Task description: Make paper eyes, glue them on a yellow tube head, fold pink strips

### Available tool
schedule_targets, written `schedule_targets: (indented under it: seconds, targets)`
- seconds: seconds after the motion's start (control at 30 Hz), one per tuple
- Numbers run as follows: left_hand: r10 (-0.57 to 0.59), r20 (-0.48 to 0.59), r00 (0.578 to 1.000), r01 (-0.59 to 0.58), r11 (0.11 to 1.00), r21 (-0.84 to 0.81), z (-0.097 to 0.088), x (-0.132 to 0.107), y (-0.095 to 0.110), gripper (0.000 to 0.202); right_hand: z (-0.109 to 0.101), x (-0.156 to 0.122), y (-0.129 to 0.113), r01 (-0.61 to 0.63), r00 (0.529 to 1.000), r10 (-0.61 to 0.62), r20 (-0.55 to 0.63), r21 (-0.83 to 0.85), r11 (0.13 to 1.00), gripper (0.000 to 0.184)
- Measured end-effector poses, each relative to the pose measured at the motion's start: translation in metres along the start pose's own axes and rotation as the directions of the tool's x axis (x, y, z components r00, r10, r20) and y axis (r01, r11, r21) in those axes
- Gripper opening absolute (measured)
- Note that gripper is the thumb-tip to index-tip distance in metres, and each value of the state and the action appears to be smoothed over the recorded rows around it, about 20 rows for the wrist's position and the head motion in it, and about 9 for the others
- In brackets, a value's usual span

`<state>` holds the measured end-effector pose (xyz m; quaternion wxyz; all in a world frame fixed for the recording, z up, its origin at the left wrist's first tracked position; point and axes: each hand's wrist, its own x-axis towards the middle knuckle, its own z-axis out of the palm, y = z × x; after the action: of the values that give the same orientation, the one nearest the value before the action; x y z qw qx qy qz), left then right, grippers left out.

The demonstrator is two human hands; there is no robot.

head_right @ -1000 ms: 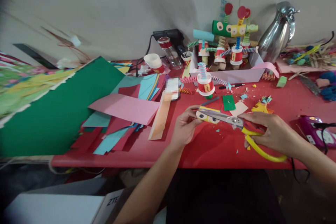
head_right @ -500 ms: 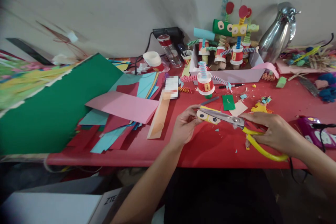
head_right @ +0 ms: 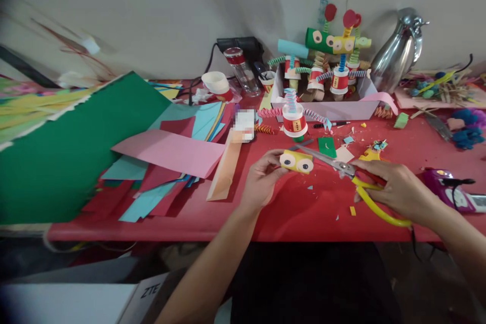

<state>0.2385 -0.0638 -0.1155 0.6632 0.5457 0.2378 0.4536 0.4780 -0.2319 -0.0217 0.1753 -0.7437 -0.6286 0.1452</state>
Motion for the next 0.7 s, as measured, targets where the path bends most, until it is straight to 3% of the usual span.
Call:
schedule_targets:
  seconds: [0.1, 0.23, 0.4, 0.47, 0.57, 0.63, 0.7]
  targets:
    - [0.026, -0.086, 0.996, -0.027, 1.0, -0.009, 0.0, 0.002, 0.0, 0.019, 0.012, 0.0, 0.006, -0.031, 0.999, 0.025, -0.036, -0.157, 0.987, 0.047]
    - [0.035, -0.099, 0.994, -0.038, 0.999, -0.029, 0.0, 0.005, -0.002, 0.021, 0.039, 0.001, 0.027, -0.013, 0.999, -0.002, -0.039, -0.379, 0.925, 0.044]
    - [0.05, -0.135, 0.99, -0.054, 0.998, -0.021, 0.0, 0.007, -0.001, 0.022, 0.053, 0.003, 0.04, 0.12, 0.98, -0.18, -0.082, -0.476, 0.871, 0.04]
    - [0.082, -0.155, 0.985, -0.079, 0.997, 0.027, -0.001, 0.007, 0.001, 0.021, 0.049, 0.005, 0.025, 0.162, 0.961, -0.247, -0.124, -0.472, 0.866, 0.034]
    - [0.142, -0.169, 0.975, -0.119, 0.983, 0.139, 0.0, 0.006, 0.002, 0.019, 0.047, 0.015, -0.015, 0.202, 0.914, -0.31, -0.263, -0.367, 0.908, 0.036]
    - [0.172, -0.174, 0.97, -0.139, 0.973, 0.187, 0.0, 0.006, 0.001, 0.019, 0.053, 0.027, -0.042, 0.282, 0.899, -0.344, -0.271, -0.243, 0.928, 0.044]
    - [0.179, -0.184, 0.967, -0.141, 0.97, 0.198, -0.001, 0.006, -0.001, 0.019, 0.064, 0.043, -0.062, 0.311, 0.872, -0.346, -0.347, -0.156, 0.938, 0.039]
